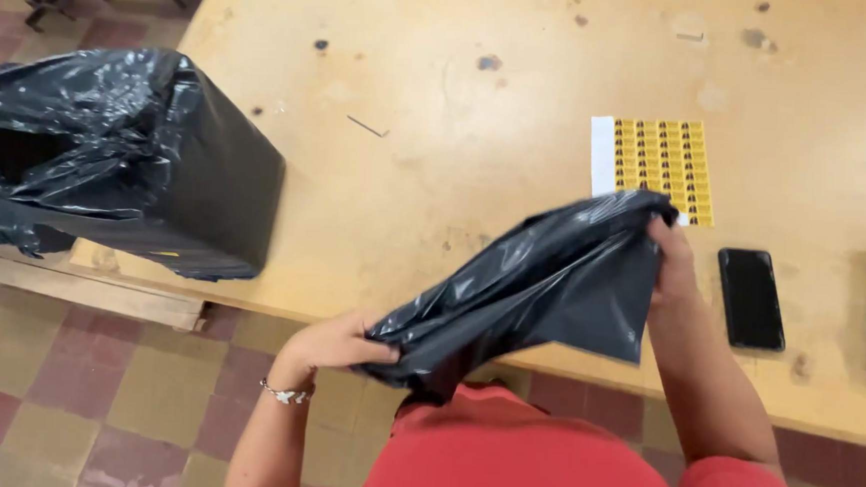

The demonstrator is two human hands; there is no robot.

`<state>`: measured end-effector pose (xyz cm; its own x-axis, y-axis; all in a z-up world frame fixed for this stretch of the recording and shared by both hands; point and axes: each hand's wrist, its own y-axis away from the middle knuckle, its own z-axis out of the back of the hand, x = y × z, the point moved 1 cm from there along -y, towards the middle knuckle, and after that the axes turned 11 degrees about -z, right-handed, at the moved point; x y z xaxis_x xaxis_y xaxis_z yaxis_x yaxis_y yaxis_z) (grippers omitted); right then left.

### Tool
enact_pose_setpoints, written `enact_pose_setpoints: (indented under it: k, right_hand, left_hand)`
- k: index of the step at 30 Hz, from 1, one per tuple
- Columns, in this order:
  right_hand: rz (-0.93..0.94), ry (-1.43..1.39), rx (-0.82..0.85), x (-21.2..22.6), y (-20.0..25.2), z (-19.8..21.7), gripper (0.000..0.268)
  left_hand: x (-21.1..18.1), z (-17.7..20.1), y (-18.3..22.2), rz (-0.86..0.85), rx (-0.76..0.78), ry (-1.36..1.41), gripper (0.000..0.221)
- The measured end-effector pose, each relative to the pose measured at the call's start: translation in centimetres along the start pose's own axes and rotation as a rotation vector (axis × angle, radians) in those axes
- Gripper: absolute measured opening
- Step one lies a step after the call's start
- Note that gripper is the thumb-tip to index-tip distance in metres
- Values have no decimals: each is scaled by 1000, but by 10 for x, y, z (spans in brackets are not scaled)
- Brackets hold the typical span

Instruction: Picking up filled black plastic bags from a pallet and tying them closed on a workbench

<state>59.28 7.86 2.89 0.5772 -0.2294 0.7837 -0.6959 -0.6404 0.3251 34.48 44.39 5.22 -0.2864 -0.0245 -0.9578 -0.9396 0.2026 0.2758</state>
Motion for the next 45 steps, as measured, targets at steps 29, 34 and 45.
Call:
enact_pose_setpoints:
  k: [29, 34, 45]
  right_hand:
    - [518, 2377, -51, -175, -185, 53, 17]
    - [881, 2151, -193, -186, -182, 10, 7]
    - [-234, 2172, -380, -138, -192, -26, 20]
  left_hand:
    - [145, 45, -160, 215, 180, -1915, 29]
    - [210, 42, -213, -474, -289, -1782, 15]
    - [73, 66, -218, 334, 148, -1426, 38]
